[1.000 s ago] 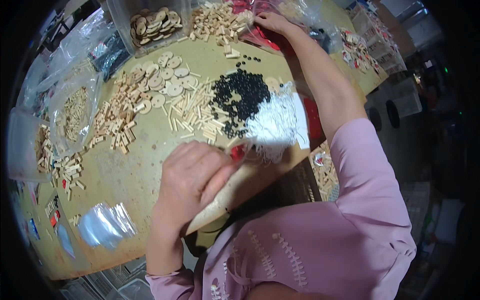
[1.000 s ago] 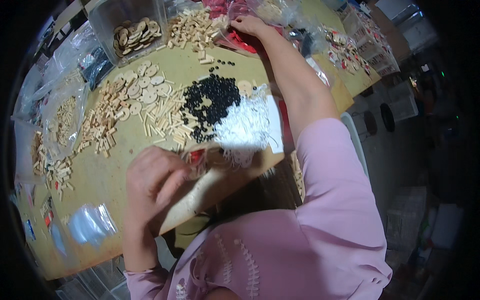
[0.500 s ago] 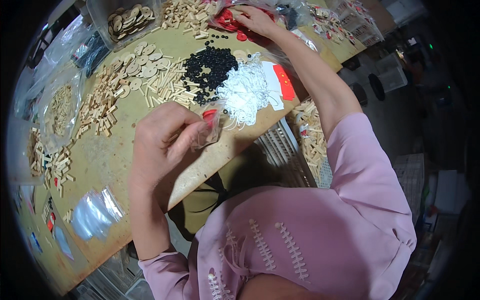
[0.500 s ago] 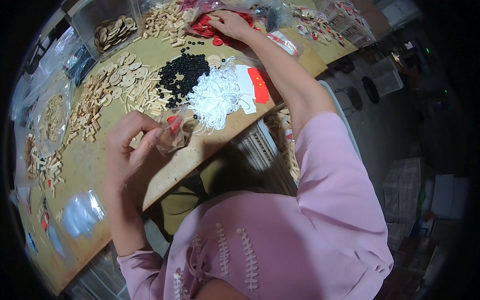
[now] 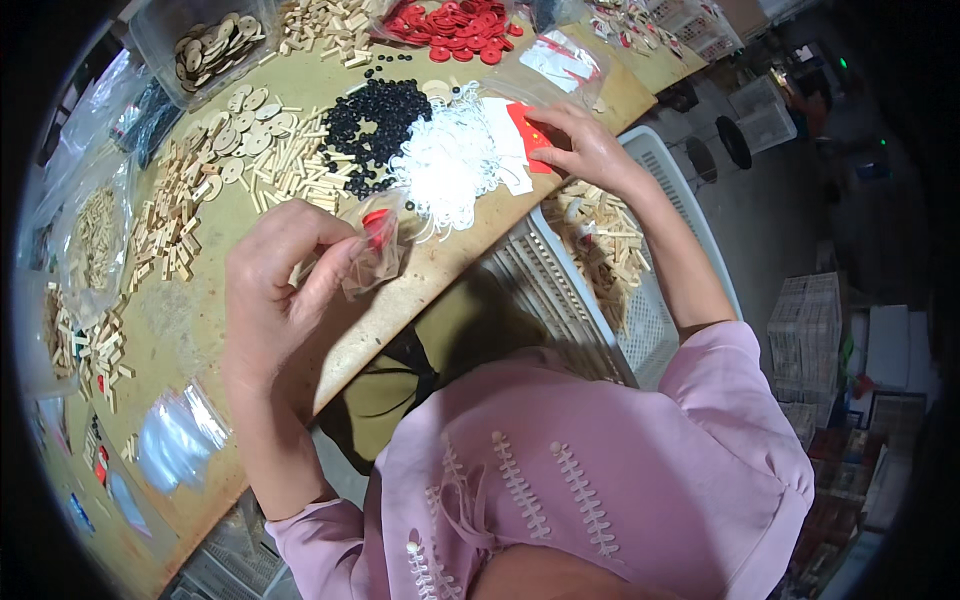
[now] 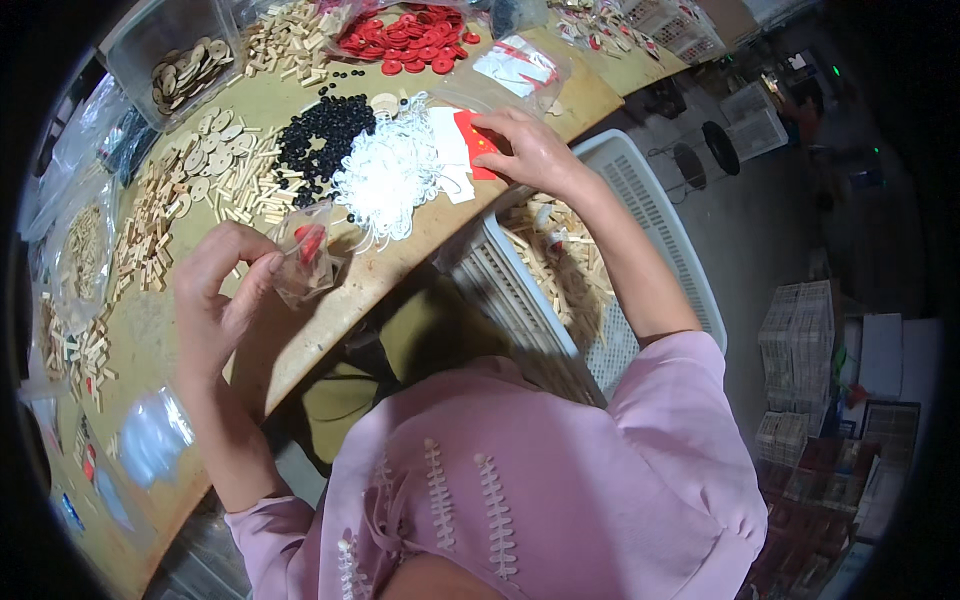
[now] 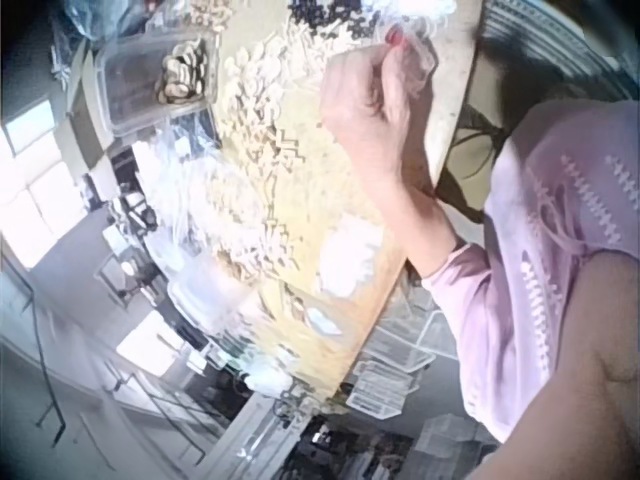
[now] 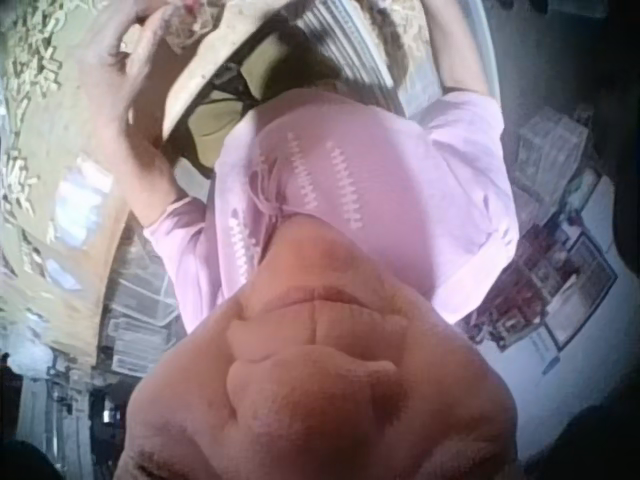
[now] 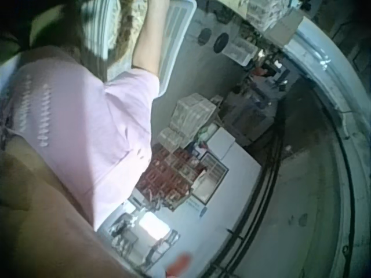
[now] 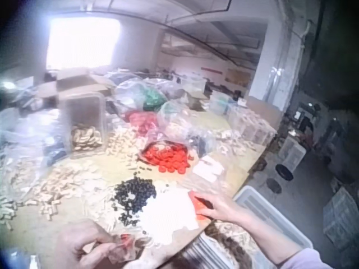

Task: The person repeatedly assembles small wooden and plastic components into clear plastic bags. They pick wooden sticks, black beads, and red circular pieces from piles on the table, place them into bags, and set the filled bags aside. The process is repeated multiple times throughout the clip.

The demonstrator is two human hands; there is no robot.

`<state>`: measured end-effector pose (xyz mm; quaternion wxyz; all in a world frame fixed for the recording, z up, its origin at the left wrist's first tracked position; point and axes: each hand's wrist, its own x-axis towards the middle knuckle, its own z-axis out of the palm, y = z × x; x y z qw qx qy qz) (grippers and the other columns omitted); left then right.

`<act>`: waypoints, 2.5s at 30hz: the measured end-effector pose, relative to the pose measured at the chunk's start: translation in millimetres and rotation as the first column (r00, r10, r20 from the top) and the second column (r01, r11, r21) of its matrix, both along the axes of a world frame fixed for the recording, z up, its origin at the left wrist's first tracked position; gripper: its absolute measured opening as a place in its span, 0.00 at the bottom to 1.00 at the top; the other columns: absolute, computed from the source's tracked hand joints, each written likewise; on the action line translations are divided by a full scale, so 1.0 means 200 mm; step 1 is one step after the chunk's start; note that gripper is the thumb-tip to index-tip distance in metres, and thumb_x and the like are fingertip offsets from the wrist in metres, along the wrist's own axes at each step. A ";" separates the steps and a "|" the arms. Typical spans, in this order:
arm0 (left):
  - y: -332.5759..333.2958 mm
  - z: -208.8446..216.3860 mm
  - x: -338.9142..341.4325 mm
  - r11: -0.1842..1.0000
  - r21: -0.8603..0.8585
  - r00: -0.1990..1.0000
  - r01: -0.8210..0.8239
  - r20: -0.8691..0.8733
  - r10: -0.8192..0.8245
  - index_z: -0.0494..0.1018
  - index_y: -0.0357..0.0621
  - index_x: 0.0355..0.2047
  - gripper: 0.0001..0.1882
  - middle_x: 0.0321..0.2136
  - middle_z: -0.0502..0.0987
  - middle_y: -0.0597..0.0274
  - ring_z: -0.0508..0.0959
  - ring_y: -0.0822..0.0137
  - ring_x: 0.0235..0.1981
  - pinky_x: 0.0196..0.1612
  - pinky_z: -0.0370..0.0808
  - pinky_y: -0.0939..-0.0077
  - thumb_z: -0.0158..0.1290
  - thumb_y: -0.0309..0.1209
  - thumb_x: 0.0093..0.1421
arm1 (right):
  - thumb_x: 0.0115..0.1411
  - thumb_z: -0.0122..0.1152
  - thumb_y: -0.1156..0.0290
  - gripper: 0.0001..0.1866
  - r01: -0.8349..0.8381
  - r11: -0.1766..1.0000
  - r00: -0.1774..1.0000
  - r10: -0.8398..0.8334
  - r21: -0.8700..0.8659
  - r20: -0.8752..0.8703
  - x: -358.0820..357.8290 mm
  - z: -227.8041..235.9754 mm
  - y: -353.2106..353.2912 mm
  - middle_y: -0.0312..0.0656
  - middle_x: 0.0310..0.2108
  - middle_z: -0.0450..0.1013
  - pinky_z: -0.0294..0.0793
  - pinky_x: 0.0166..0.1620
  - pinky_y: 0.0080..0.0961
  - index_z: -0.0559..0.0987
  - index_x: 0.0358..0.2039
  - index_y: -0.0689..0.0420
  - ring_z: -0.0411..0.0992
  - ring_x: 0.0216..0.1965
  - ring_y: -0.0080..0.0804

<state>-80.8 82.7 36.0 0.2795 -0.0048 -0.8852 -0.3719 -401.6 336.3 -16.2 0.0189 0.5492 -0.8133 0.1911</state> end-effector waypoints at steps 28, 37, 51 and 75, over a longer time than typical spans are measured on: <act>0.02 -0.04 -0.03 0.999 -0.040 0.999 -0.023 0.044 0.025 0.79 0.38 0.30 0.04 0.25 0.76 0.57 0.77 0.58 0.27 0.32 0.73 0.68 0.61 0.26 0.59 | 0.57 0.69 0.65 0.12 -0.198 0.979 0.974 0.191 -0.041 -0.124 0.15 0.03 -0.13 0.46 0.32 0.75 0.75 0.45 0.42 0.79 0.35 0.60 0.75 0.39 0.49; 0.00 -0.06 -0.03 0.997 -0.071 1.000 -0.014 -0.003 0.014 0.77 0.39 0.30 0.06 0.25 0.77 0.56 0.77 0.56 0.28 0.32 0.74 0.67 0.61 0.28 0.60 | 0.57 0.67 0.74 0.05 -0.202 0.973 0.856 0.232 0.115 -0.461 0.19 0.00 -0.17 0.45 0.30 0.75 0.73 0.42 0.40 0.78 0.32 0.59 0.75 0.35 0.48; 0.00 -0.08 -0.02 0.998 -0.048 0.999 -0.030 -0.016 0.029 0.76 0.38 0.30 0.10 0.25 0.75 0.54 0.77 0.53 0.27 0.32 0.74 0.63 0.61 0.32 0.61 | 0.59 0.64 0.71 0.06 -0.145 0.989 0.983 0.142 -0.017 -0.119 0.17 0.03 -0.16 0.50 0.32 0.76 0.77 0.42 0.45 0.79 0.32 0.61 0.76 0.37 0.53; -0.05 -0.10 0.00 0.993 0.102 0.991 0.055 0.114 -0.067 0.76 0.36 0.32 0.07 0.24 0.74 0.57 0.78 0.65 0.28 0.32 0.75 0.70 0.59 0.28 0.61 | 0.68 0.61 0.64 0.14 0.069 0.969 0.956 -0.132 0.235 0.263 0.09 0.14 -0.24 0.43 0.33 0.82 0.77 0.40 0.27 0.84 0.43 0.64 0.78 0.34 0.26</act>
